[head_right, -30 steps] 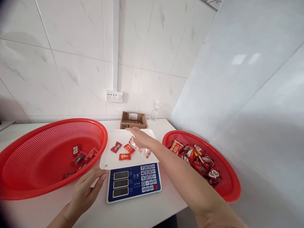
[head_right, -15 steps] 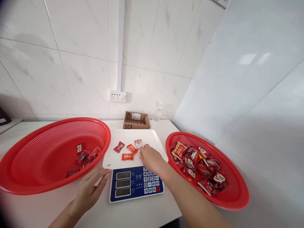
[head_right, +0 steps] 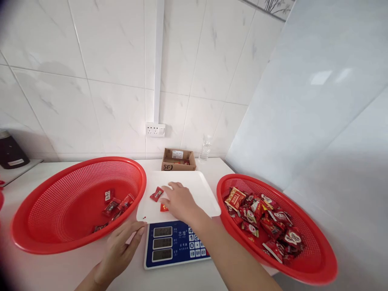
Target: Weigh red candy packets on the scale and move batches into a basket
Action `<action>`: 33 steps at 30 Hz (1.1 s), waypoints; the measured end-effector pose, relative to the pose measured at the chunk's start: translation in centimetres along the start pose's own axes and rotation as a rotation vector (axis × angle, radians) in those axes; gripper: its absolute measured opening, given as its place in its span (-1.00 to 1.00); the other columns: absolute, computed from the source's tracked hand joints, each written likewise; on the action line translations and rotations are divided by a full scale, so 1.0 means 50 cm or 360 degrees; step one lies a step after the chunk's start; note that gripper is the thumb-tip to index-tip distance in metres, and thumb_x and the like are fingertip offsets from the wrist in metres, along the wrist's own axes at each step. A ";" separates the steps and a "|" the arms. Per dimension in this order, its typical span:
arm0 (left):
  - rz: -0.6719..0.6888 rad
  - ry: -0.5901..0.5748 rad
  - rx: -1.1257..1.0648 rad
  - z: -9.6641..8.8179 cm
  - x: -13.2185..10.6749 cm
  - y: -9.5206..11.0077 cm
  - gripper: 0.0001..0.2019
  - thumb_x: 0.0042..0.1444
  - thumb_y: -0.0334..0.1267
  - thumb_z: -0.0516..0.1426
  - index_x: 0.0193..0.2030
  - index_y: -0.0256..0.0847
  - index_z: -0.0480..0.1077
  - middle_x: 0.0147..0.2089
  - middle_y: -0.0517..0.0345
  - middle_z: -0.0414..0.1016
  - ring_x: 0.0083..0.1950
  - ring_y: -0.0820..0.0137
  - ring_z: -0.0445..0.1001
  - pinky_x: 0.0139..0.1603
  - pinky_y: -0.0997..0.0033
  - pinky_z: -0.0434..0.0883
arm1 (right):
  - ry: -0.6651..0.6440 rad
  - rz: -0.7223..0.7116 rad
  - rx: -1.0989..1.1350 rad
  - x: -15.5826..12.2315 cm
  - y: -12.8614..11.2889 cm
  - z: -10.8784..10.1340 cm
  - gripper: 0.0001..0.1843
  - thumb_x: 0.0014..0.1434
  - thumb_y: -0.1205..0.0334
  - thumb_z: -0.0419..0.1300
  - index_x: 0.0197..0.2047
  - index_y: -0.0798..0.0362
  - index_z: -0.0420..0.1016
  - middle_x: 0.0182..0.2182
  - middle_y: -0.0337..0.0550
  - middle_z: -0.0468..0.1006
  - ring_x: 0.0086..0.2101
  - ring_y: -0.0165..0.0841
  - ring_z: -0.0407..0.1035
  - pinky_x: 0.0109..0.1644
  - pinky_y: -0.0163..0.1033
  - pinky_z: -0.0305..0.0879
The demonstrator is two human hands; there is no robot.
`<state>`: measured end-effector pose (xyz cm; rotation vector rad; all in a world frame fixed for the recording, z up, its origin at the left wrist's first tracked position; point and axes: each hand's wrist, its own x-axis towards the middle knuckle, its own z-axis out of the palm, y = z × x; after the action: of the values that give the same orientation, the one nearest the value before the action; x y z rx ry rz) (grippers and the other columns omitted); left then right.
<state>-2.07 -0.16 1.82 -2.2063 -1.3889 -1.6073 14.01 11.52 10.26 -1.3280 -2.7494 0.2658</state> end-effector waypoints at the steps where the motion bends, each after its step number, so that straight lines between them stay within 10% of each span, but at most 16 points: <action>1: 0.0001 0.0000 -0.0004 0.000 0.000 0.001 -0.86 0.20 -0.41 0.03 -0.17 -0.19 0.39 -0.38 0.13 0.54 -0.37 0.45 0.51 -0.31 0.53 0.45 | -0.0025 -0.0111 0.0046 0.007 -0.005 0.009 -0.47 0.26 -0.03 -0.06 0.25 -0.08 0.21 0.29 -0.03 0.12 0.26 -0.10 -0.06 0.24 0.07 -0.06; 6: 0.0001 0.0007 0.0009 -0.003 0.001 0.001 -0.85 0.20 -0.41 0.03 -0.15 -0.19 0.38 -0.37 0.12 0.54 -0.36 0.45 0.51 -0.29 0.53 0.46 | -0.0226 -0.0195 0.0168 0.018 -0.011 0.045 -0.39 0.25 -0.20 -0.17 0.31 -0.22 0.09 0.37 -0.11 -0.14 0.32 -0.03 -0.42 0.23 0.36 -0.51; 33: -0.0014 -0.0016 -0.0009 0.002 0.003 -0.003 -0.86 0.19 -0.39 0.05 -0.16 -0.18 0.40 -0.40 0.14 0.53 -0.40 0.46 0.51 -0.34 0.55 0.45 | 0.0010 0.0222 0.0304 -0.042 0.028 0.059 -0.42 0.27 -0.07 -0.12 0.31 -0.10 0.08 0.35 -0.08 -0.02 0.32 -0.10 -0.31 0.29 0.20 -0.37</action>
<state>-2.09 0.06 1.84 -2.2174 -1.4000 -1.6071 15.96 10.39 7.09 -1.4660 -2.5530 0.5180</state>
